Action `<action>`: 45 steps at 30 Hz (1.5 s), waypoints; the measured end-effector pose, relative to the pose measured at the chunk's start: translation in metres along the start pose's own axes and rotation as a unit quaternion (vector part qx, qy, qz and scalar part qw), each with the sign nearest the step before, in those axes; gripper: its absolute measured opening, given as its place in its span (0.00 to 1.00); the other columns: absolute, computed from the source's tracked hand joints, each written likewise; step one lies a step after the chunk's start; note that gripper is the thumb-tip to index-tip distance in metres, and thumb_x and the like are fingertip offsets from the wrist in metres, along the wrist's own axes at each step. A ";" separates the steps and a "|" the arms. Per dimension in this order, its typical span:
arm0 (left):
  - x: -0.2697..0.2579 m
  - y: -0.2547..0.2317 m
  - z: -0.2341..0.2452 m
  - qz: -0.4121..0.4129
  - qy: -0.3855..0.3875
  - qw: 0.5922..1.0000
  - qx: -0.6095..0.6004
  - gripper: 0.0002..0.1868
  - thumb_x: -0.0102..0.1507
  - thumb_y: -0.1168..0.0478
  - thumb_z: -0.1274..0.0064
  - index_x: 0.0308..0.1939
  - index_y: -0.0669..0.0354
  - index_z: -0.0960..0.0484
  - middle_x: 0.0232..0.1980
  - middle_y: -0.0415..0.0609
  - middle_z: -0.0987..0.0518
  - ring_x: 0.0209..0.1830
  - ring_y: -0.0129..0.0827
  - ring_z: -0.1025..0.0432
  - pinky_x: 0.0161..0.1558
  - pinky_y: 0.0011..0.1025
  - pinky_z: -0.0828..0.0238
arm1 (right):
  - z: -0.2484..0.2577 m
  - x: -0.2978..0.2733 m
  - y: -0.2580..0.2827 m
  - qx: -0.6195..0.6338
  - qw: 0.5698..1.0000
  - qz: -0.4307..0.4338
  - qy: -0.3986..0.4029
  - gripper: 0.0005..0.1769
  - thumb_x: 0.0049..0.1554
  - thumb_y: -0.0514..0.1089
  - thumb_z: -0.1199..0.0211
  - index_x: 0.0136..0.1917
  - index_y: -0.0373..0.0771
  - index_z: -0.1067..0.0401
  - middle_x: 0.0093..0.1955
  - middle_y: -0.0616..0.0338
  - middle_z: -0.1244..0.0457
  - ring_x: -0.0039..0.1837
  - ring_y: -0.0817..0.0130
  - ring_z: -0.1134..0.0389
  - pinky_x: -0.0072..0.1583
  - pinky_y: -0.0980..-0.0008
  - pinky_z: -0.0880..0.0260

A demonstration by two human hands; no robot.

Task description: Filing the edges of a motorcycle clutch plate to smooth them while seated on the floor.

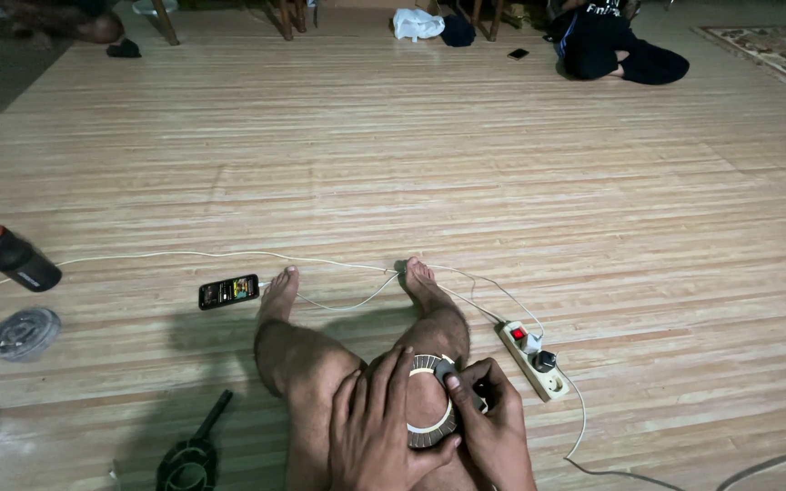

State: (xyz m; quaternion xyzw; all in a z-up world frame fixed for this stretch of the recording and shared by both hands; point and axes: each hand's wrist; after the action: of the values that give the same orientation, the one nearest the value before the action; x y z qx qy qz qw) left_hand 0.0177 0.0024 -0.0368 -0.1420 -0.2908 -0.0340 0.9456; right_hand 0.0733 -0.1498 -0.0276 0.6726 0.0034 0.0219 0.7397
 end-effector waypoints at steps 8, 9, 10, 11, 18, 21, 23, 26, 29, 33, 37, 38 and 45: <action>0.001 -0.009 -0.004 0.023 -0.043 0.999 0.014 0.67 0.41 0.29 0.30 0.75 0.61 0.38 0.70 0.54 0.30 0.66 0.44 0.32 0.69 0.48 0.47 | 0.000 -0.002 -0.005 0.027 0.999 -0.038 -0.004 0.05 0.58 0.36 0.34 0.42 0.30 0.26 0.38 0.51 0.32 0.42 0.67 0.34 0.45 0.68 0.31; 0.002 -0.010 -0.004 0.030 -0.045 0.998 0.019 0.66 0.42 0.29 0.31 0.75 0.60 0.38 0.69 0.52 0.29 0.65 0.43 0.32 0.70 0.47 0.47 | 0.001 -0.001 -0.010 0.042 0.999 -0.010 0.003 0.05 0.58 0.35 0.34 0.42 0.30 0.27 0.38 0.51 0.32 0.43 0.67 0.33 0.48 0.69 0.31; 0.001 -0.011 -0.003 0.037 -0.045 0.998 0.024 0.65 0.42 0.28 0.32 0.75 0.59 0.38 0.68 0.51 0.28 0.65 0.41 0.32 0.70 0.47 0.48 | 0.002 -0.002 -0.015 0.056 0.998 0.015 0.011 0.05 0.57 0.34 0.34 0.41 0.30 0.27 0.39 0.52 0.32 0.45 0.68 0.33 0.51 0.69 0.30; 0.001 -0.010 -0.005 0.038 -0.045 0.998 0.024 0.65 0.42 0.28 0.32 0.75 0.59 0.38 0.68 0.51 0.28 0.65 0.41 0.32 0.70 0.47 0.48 | 0.003 -0.002 -0.018 0.056 0.998 0.015 0.011 0.05 0.57 0.34 0.34 0.41 0.30 0.27 0.39 0.52 0.32 0.45 0.68 0.33 0.51 0.69 0.30; -0.002 -0.013 -0.006 0.043 -0.049 0.998 0.023 0.64 0.43 0.28 0.34 0.76 0.57 0.38 0.69 0.51 0.27 0.64 0.41 0.30 0.71 0.46 0.48 | 0.009 -0.004 -0.038 0.052 0.999 -0.005 -0.002 0.07 0.56 0.33 0.32 0.41 0.28 0.29 0.36 0.52 0.37 0.39 0.68 0.37 0.45 0.70 0.33; -0.001 -0.016 0.000 0.045 -0.054 0.997 0.029 0.64 0.44 0.28 0.35 0.76 0.56 0.37 0.69 0.50 0.27 0.64 0.39 0.30 0.71 0.45 0.48 | 0.010 -0.007 -0.034 0.047 0.999 -0.001 0.003 0.06 0.56 0.33 0.33 0.40 0.30 0.29 0.35 0.53 0.37 0.39 0.69 0.38 0.44 0.70 0.34; -0.001 -0.016 0.000 0.045 -0.063 0.996 0.036 0.63 0.44 0.28 0.36 0.76 0.56 0.37 0.69 0.49 0.27 0.64 0.38 0.30 0.70 0.43 0.47 | 0.010 -0.008 -0.032 0.043 0.999 0.009 0.008 0.06 0.57 0.33 0.33 0.40 0.31 0.30 0.35 0.54 0.38 0.39 0.70 0.39 0.44 0.71 0.35; -0.002 -0.016 -0.001 0.043 -0.062 0.997 0.030 0.61 0.45 0.29 0.36 0.74 0.58 0.35 0.66 0.52 0.25 0.62 0.42 0.29 0.70 0.47 0.46 | 0.011 -0.008 -0.032 0.052 0.999 0.001 0.013 0.07 0.57 0.33 0.33 0.41 0.30 0.30 0.35 0.55 0.39 0.39 0.70 0.39 0.44 0.71 0.35; 0.000 -0.016 0.001 0.042 -0.074 0.996 0.030 0.61 0.45 0.30 0.37 0.75 0.57 0.35 0.63 0.52 0.24 0.60 0.43 0.28 0.69 0.47 0.44 | 0.011 -0.007 -0.032 0.048 0.999 0.010 0.019 0.07 0.57 0.34 0.33 0.42 0.31 0.30 0.35 0.56 0.39 0.38 0.70 0.39 0.43 0.72 0.36; -0.001 -0.016 0.000 0.046 -0.063 0.996 0.031 0.61 0.44 0.30 0.35 0.74 0.58 0.35 0.61 0.52 0.25 0.59 0.44 0.28 0.68 0.47 0.44 | 0.009 -0.009 -0.026 0.025 1.000 -0.010 0.005 0.06 0.57 0.35 0.32 0.43 0.31 0.29 0.36 0.55 0.39 0.40 0.69 0.39 0.44 0.70 0.35; 0.001 -0.017 0.002 0.047 -0.070 0.996 0.016 0.62 0.43 0.32 0.32 0.74 0.59 0.35 0.61 0.52 0.24 0.59 0.43 0.28 0.68 0.46 0.44 | 0.006 -0.011 -0.016 0.023 1.000 0.006 -0.005 0.06 0.56 0.35 0.32 0.44 0.32 0.29 0.37 0.53 0.35 0.40 0.68 0.35 0.46 0.70 0.32; 0.001 -0.017 0.003 0.047 -0.070 0.996 0.017 0.62 0.43 0.32 0.32 0.74 0.59 0.35 0.61 0.52 0.24 0.59 0.43 0.28 0.68 0.46 0.44 | 0.006 -0.010 -0.014 0.023 1.000 0.006 -0.004 0.06 0.56 0.35 0.32 0.44 0.32 0.29 0.37 0.53 0.35 0.40 0.68 0.35 0.46 0.70 0.32; 0.001 -0.018 0.001 0.054 -0.057 0.997 0.016 0.61 0.43 0.32 0.33 0.74 0.59 0.35 0.61 0.52 0.25 0.60 0.43 0.29 0.69 0.47 0.45 | 0.006 -0.006 -0.016 0.034 0.999 0.009 0.000 0.06 0.56 0.33 0.32 0.41 0.32 0.30 0.35 0.54 0.37 0.38 0.70 0.38 0.42 0.71 0.34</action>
State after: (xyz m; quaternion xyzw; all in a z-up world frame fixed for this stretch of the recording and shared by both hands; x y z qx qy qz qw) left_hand 0.0152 -0.0144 -0.0310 -0.1438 -0.3368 0.0299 0.9301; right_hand 0.0685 -0.1574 -0.0435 0.6976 -0.0018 0.0288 0.7159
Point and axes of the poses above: each hand's wrist, its own x-axis towards the middle knuckle, its own z-axis out of the back of the hand, y = z × x
